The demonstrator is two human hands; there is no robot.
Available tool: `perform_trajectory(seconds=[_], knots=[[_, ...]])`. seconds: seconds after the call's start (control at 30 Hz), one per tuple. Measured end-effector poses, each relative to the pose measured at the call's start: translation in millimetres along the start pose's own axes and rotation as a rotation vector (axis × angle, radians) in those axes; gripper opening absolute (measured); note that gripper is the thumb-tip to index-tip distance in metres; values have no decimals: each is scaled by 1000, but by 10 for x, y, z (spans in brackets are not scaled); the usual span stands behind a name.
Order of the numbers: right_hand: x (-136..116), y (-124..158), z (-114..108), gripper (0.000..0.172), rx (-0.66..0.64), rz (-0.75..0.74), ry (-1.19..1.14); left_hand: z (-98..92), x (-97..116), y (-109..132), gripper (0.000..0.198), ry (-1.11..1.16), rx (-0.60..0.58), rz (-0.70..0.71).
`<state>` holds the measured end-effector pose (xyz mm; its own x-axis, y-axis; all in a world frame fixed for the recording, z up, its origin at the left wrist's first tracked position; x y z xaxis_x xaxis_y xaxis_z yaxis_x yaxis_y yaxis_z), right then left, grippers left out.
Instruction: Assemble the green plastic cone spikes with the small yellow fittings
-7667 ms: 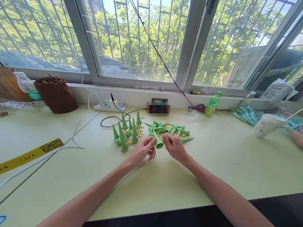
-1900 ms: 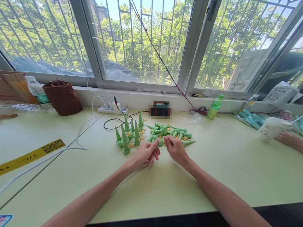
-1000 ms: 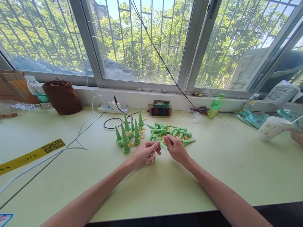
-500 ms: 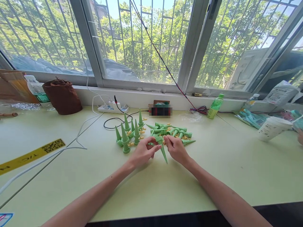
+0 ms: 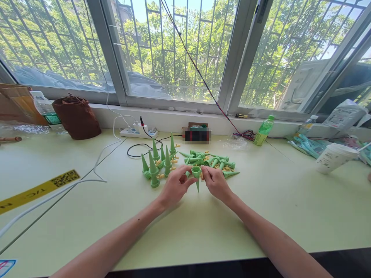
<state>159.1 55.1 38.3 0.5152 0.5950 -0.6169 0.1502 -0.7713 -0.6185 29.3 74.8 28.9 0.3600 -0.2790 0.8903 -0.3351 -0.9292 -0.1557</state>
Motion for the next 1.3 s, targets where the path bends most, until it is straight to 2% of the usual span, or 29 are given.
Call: perform_trajectory(seconds=[0.2, 0.5, 0.6, 0.67, 0.77, 0.83, 1.07, 1.3], knots=[[-5, 3, 10, 45, 0, 3, -12, -20, 64, 14, 29, -32, 24, 55], [-4, 11, -26, 43, 64, -26, 44, -34, 26, 1, 37, 13, 28, -48], [-4, 6, -83, 42, 101, -14, 49, 44, -64, -23, 36, 125, -63, -134], [-11, 3, -100, 41, 108, -16, 45, 143, -150, -33, 48, 224, -167, -222], [-36, 2, -56, 40, 62, -41, 44, 292, -255, -12, 61, 381, -319, -359], [-54, 6, -8, 40, 20, -63, 38, 345, -285, 6, 65, 450, -373, -413], [-51, 3, 5, 39, 9, -62, 5, 407, -240, 53, 61, 553, -461, -426], [-57, -3, -8, 40, 8, -58, 11, 393, -193, 59, 53, 483, -485, -373]])
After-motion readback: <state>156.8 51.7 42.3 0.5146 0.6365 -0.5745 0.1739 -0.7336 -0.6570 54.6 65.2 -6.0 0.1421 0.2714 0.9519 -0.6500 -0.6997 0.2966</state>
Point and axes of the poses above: each hand's wrist, its own y-axis away from the middle knuckle, its own z-axis out of the palm, x = y × z, the point moved 10 cm from there along -y, towards the middle knuckle, and after that the axes turned 12 degrees about -z, right-handed, at the moved point
